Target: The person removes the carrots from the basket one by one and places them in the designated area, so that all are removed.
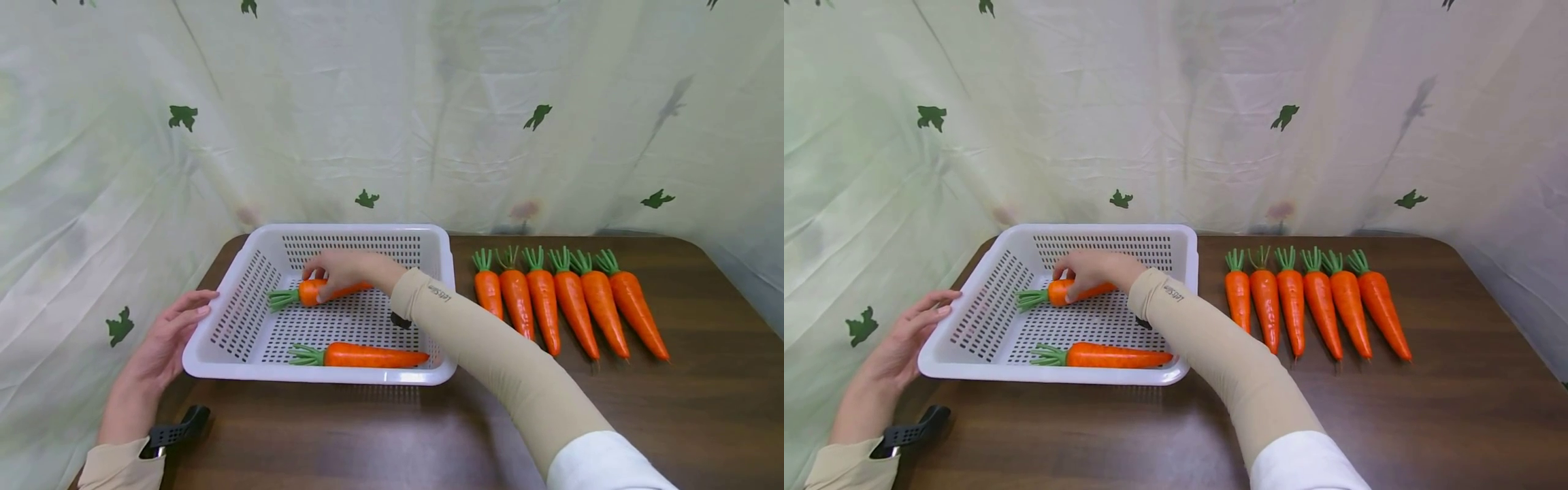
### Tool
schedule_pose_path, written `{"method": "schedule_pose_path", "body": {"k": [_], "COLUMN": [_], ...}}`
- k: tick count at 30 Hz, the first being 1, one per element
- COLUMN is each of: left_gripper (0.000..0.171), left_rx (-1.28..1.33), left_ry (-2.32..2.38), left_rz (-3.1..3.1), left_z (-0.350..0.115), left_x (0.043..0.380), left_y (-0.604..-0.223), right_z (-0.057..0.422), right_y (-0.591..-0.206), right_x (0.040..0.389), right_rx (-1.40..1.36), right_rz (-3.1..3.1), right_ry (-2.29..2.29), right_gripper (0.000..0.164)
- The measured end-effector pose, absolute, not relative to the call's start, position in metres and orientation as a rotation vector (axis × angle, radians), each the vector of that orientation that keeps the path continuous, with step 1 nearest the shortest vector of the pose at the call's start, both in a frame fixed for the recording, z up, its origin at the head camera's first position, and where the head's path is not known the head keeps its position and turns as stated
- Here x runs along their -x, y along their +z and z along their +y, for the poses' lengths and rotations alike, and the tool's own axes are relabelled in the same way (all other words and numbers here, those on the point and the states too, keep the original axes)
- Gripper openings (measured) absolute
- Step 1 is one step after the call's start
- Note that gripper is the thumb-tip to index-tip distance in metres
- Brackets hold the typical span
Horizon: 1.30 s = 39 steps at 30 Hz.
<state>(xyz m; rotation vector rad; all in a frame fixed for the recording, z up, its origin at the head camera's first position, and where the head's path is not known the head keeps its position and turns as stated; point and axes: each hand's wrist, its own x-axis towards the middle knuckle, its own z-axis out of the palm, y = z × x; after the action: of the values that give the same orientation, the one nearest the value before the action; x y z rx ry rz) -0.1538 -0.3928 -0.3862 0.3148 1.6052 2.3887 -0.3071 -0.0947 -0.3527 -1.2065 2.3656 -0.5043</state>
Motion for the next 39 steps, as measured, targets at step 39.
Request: {"method": "schedule_pose_path", "body": {"k": [39], "left_gripper": [0.042], "left_rx": [-0.257], "left_ry": [2.311], "left_rz": [1.796], "left_z": [-0.393], "left_x": [0.152], "left_y": [-0.388], "right_z": [-0.09], "right_y": [-0.315], "right_x": [0.292], "right_rx": [1.257], "right_rz": [2.362], "right_ry": [-0.765], "right_gripper": [0.043]}}
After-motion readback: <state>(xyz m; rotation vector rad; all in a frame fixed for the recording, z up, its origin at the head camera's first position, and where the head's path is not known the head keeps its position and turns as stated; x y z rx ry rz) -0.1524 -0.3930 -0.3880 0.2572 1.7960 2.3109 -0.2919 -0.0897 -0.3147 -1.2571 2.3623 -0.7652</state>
